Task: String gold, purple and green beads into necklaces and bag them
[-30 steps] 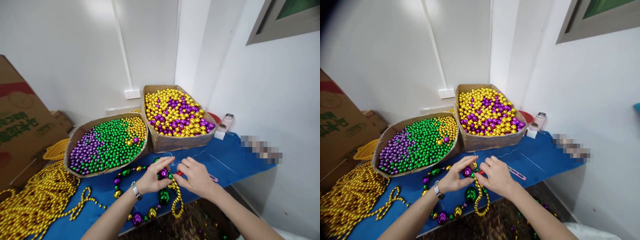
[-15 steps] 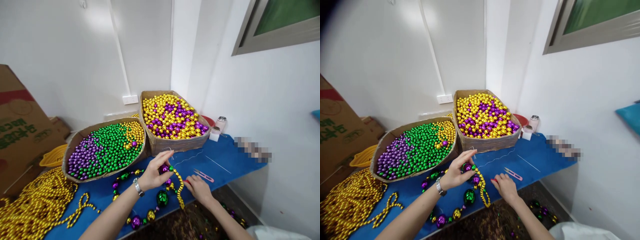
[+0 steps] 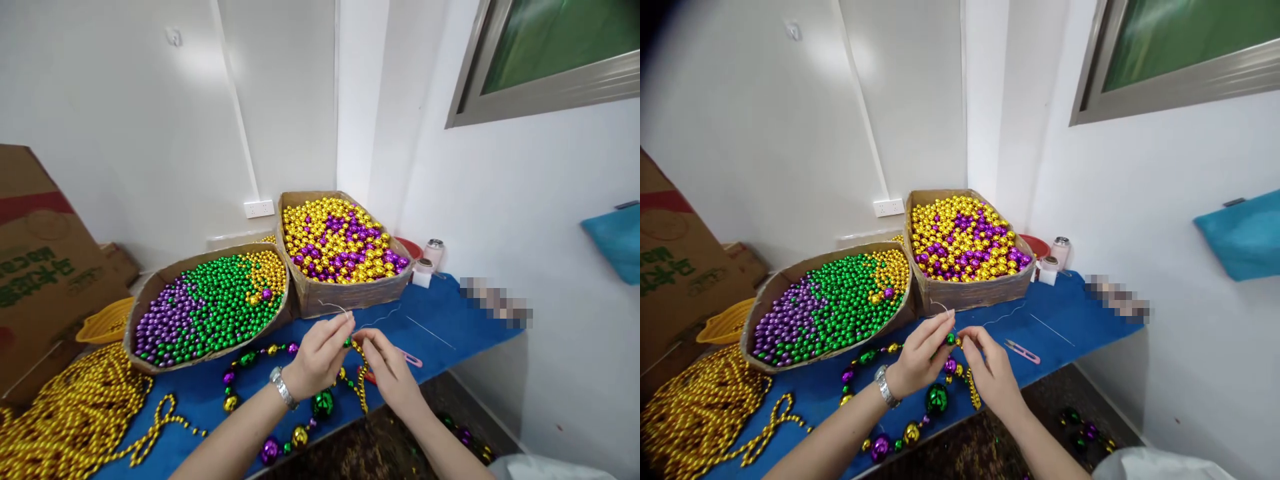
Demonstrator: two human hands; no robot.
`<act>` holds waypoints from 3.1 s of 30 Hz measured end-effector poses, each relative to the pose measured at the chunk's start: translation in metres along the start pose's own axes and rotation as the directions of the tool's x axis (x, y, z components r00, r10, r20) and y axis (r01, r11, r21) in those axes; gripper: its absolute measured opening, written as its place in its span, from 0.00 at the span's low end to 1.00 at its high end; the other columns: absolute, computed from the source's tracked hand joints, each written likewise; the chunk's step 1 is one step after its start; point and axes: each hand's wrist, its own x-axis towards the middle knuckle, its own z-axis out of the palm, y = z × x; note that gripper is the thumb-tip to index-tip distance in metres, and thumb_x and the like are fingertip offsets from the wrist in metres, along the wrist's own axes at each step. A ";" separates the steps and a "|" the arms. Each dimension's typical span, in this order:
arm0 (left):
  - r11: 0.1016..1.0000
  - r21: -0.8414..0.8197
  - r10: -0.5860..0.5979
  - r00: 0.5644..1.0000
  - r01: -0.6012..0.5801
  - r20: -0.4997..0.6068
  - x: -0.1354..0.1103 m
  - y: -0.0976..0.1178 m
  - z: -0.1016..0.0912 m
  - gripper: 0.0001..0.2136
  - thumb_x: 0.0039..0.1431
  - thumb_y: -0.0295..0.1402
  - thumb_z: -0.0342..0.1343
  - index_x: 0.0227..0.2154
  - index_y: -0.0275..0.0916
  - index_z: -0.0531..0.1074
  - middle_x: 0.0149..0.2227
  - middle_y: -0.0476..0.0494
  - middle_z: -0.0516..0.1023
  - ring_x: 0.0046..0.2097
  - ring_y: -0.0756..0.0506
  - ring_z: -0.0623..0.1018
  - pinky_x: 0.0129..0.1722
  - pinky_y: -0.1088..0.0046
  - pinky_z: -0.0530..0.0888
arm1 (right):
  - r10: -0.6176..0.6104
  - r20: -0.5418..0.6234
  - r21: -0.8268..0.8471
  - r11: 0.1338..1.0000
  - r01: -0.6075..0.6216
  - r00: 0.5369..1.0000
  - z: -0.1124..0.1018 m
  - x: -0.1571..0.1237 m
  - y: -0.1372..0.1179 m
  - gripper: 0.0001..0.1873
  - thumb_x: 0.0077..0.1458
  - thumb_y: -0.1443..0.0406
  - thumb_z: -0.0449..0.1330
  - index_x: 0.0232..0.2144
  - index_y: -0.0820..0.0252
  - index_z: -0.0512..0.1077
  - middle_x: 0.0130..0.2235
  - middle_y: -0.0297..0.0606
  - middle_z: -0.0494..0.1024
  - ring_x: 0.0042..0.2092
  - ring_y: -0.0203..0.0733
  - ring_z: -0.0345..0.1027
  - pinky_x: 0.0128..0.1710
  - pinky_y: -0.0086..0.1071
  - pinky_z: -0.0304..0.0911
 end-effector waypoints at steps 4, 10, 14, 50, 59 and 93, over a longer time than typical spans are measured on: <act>0.995 0.080 0.061 0.998 -0.059 -0.031 -0.008 0.004 0.008 0.29 0.56 0.20 0.49 0.61 0.32 0.52 0.56 0.30 0.65 0.57 0.41 0.66 0.51 0.62 0.72 | 0.021 -0.042 -0.019 1.000 -0.022 0.999 0.010 0.001 -0.006 0.12 0.60 0.55 0.50 0.33 0.57 0.65 0.29 0.34 0.71 0.31 0.38 0.66 0.33 0.30 0.62; 0.985 0.140 0.106 0.994 -0.102 -0.022 -0.016 0.005 0.012 0.28 0.57 0.20 0.48 0.61 0.30 0.51 0.56 0.30 0.66 0.57 0.40 0.67 0.52 0.63 0.72 | 0.097 -0.056 0.097 0.991 -0.091 0.994 0.017 0.000 0.002 0.14 0.60 0.54 0.50 0.29 0.57 0.64 0.26 0.31 0.68 0.28 0.36 0.63 0.28 0.28 0.61; 0.991 0.137 0.012 0.996 0.001 -0.094 -0.015 0.005 0.009 0.30 0.57 0.21 0.50 0.62 0.33 0.49 0.57 0.31 0.65 0.57 0.40 0.67 0.51 0.64 0.73 | 0.068 0.020 0.155 0.985 -0.070 0.998 0.007 -0.005 0.008 0.16 0.60 0.54 0.49 0.44 0.56 0.64 0.40 0.39 0.72 0.43 0.41 0.67 0.42 0.33 0.64; 0.858 -0.479 -0.445 0.737 0.187 -0.509 0.091 -0.043 -0.108 0.33 0.43 0.22 0.63 0.54 0.51 0.64 0.57 0.47 0.65 0.35 0.54 0.74 0.33 0.78 0.76 | 0.168 0.381 -0.272 0.960 -0.063 0.909 -0.033 0.019 -0.017 0.22 0.65 0.54 0.36 0.44 0.56 0.65 0.40 0.37 0.75 0.40 0.35 0.70 0.39 0.30 0.65; 0.743 -0.572 -0.570 0.777 0.348 -0.267 0.033 -0.022 -0.068 0.34 0.47 0.26 0.62 0.58 0.50 0.58 0.60 0.41 0.59 0.38 0.51 0.74 0.33 0.76 0.77 | 0.466 0.144 -0.770 0.607 -0.197 0.873 -0.008 -0.023 0.122 0.10 0.56 0.61 0.56 0.37 0.62 0.68 0.35 0.37 0.72 0.37 0.40 0.68 0.34 0.34 0.62; 0.901 -0.300 -0.354 0.930 0.313 -0.093 -0.027 0.019 -0.041 0.35 0.52 0.26 0.55 0.62 0.44 0.50 0.57 0.33 0.61 0.39 0.45 0.76 0.47 0.60 0.73 | -0.107 0.529 -0.294 0.908 0.300 0.842 -0.022 0.038 -0.078 0.15 0.64 0.59 0.42 0.36 0.56 0.65 0.36 0.37 0.68 0.37 0.38 0.63 0.38 0.31 0.61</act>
